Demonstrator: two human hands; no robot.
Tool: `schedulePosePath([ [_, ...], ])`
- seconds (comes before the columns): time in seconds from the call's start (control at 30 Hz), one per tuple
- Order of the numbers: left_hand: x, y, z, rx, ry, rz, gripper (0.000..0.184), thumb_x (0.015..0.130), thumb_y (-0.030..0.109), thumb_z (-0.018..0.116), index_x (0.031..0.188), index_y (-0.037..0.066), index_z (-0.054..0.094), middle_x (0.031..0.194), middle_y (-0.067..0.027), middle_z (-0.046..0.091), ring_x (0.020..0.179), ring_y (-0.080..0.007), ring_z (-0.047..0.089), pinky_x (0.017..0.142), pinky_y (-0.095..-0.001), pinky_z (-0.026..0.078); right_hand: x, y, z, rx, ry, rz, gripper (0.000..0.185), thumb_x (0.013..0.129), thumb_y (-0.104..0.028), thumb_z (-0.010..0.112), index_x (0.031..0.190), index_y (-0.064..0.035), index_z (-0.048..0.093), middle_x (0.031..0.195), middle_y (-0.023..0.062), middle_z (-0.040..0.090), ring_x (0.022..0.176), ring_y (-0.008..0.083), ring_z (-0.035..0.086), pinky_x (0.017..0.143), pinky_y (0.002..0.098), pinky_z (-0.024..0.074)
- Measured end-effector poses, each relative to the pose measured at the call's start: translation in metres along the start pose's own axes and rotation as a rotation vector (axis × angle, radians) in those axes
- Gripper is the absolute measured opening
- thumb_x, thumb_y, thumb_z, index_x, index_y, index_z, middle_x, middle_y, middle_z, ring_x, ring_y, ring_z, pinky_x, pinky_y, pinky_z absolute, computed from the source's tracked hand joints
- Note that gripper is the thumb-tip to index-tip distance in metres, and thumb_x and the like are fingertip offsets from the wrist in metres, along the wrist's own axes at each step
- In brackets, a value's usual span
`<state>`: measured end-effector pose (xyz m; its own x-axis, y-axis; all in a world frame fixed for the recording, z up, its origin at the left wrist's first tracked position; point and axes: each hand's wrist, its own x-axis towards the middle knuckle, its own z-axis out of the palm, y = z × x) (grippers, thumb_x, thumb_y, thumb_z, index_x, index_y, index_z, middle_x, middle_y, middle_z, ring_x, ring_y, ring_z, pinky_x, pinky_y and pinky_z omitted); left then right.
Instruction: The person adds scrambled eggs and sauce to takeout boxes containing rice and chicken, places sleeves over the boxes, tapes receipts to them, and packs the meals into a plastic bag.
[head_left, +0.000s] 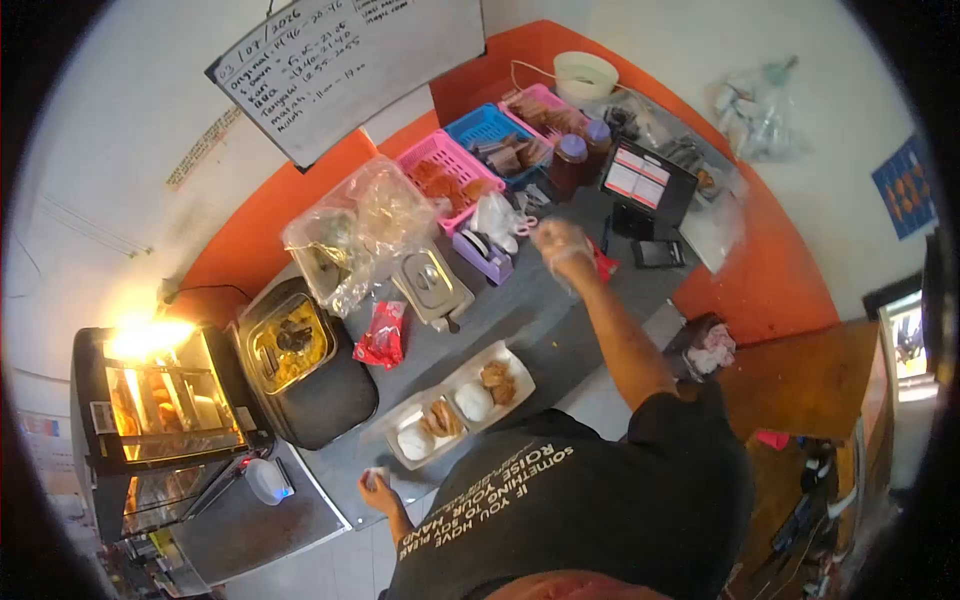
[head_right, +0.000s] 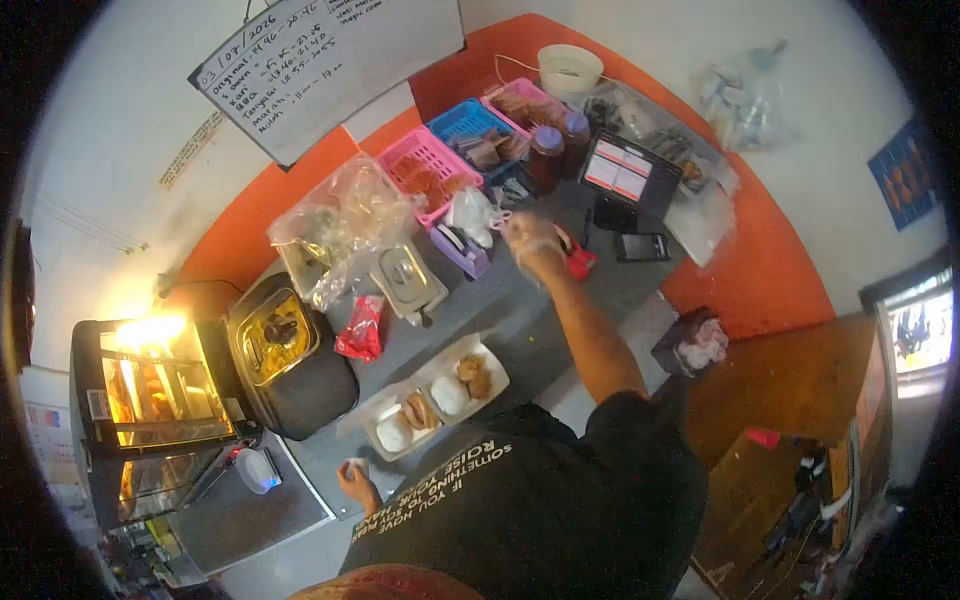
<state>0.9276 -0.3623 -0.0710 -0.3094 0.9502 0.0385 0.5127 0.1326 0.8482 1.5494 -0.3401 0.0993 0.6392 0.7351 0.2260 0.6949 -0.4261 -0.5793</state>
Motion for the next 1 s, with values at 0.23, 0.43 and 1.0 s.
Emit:
schedulePosePath([
  [0.23,-0.064,0.006,-0.020,0.113,0.221,-0.214,0.034,0.078,0.008,0.058,0.110,0.001,0.055,0.100,-0.0146,0.060,0.088,-0.0250,0.058,0.080,-0.0371,0.048,0.261,0.074,0.071,-0.237,-0.036,-0.017,0.023,0.084,-0.029,0.052,0.083,-0.0105,0.066,0.093,0.0115,0.066,0.089,0.0314,0.063,0.076,0.0430,0.0489],
  [0.43,-0.133,-0.069,-0.035,0.493,0.290,-0.245,0.029,0.076,0.008,0.056,0.104,0.004,0.057,0.087,-0.0155,0.062,0.081,-0.0232,0.059,0.076,-0.0371,0.050,0.342,0.090,0.108,-0.278,-0.138,0.381,0.038,0.089,-0.038,0.048,0.102,-0.0075,0.067,0.111,0.0139,0.064,0.103,0.0326,0.061,0.085,0.0433,0.0490],
  [1.0,-0.140,-0.025,-0.026,0.278,0.161,-0.457,0.039,0.076,0.004,0.057,0.115,0.003,0.050,0.094,-0.0176,0.060,0.085,-0.0271,0.058,0.076,-0.0375,0.048,0.330,0.064,0.082,0.267,-0.043,0.007,0.031,0.084,-0.030,0.060,0.106,-0.0084,0.066,0.095,0.0140,0.067,0.088,0.0233,0.064,0.078,0.0353,0.0484],
])
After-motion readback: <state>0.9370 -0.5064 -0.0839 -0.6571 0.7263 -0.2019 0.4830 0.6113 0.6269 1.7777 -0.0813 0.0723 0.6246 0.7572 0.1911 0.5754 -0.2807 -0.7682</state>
